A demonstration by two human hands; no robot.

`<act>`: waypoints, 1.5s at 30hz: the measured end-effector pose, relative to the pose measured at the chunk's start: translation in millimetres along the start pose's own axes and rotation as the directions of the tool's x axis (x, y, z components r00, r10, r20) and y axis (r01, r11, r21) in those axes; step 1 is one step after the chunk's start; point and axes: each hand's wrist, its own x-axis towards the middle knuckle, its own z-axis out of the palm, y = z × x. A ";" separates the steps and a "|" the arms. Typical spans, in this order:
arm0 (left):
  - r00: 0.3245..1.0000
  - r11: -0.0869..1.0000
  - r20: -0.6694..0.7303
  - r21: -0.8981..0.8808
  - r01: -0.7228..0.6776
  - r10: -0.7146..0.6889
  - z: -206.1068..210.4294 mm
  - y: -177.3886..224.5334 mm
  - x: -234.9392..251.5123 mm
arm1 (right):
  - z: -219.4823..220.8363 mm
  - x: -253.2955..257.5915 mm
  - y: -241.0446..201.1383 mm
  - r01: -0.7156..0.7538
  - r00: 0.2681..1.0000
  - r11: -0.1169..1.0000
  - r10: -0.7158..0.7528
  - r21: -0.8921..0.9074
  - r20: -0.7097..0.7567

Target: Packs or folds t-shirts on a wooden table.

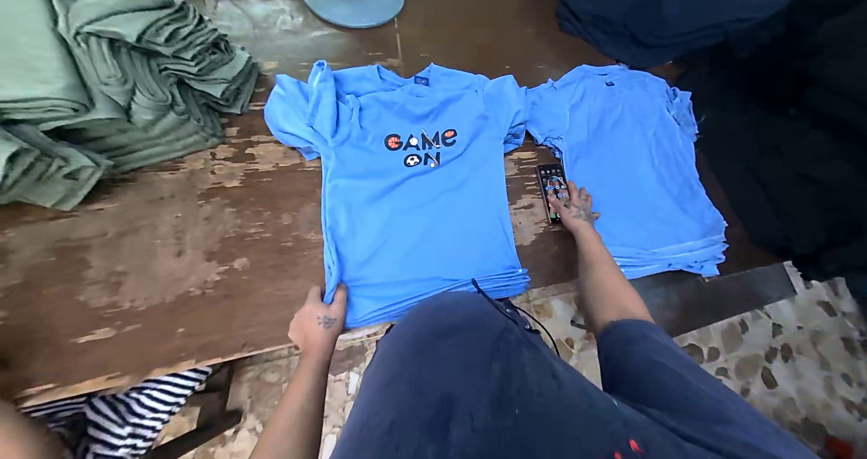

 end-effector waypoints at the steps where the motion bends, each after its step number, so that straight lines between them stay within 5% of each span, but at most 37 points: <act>1: 1.000 1.000 -0.006 -0.002 -0.003 0.003 0.2 0.2 -0.2 | -1.4 -3.2 3.7 0.007 1.000 0.999 -0.006 0.039 -0.023; 20: 1.000 1.000 -0.004 0.000 0.021 -0.021 -2.2 4.2 -1.7 | -0.3 0.1 -19.1 -0.124 0.989 0.992 0.126 0.030 -0.073; 30: 1.000 1.000 -0.005 0.001 0.020 -0.020 -1.0 3.1 -0.2 | -11.9 -8.2 -5.7 -0.087 0.991 0.981 0.102 0.173 -0.081; 45: 1.000 1.000 -0.028 0.003 -0.003 0.003 2.1 4.0 2.5 | -1.9 16.1 8.3 -0.034 0.996 0.998 0.038 0.047 -0.080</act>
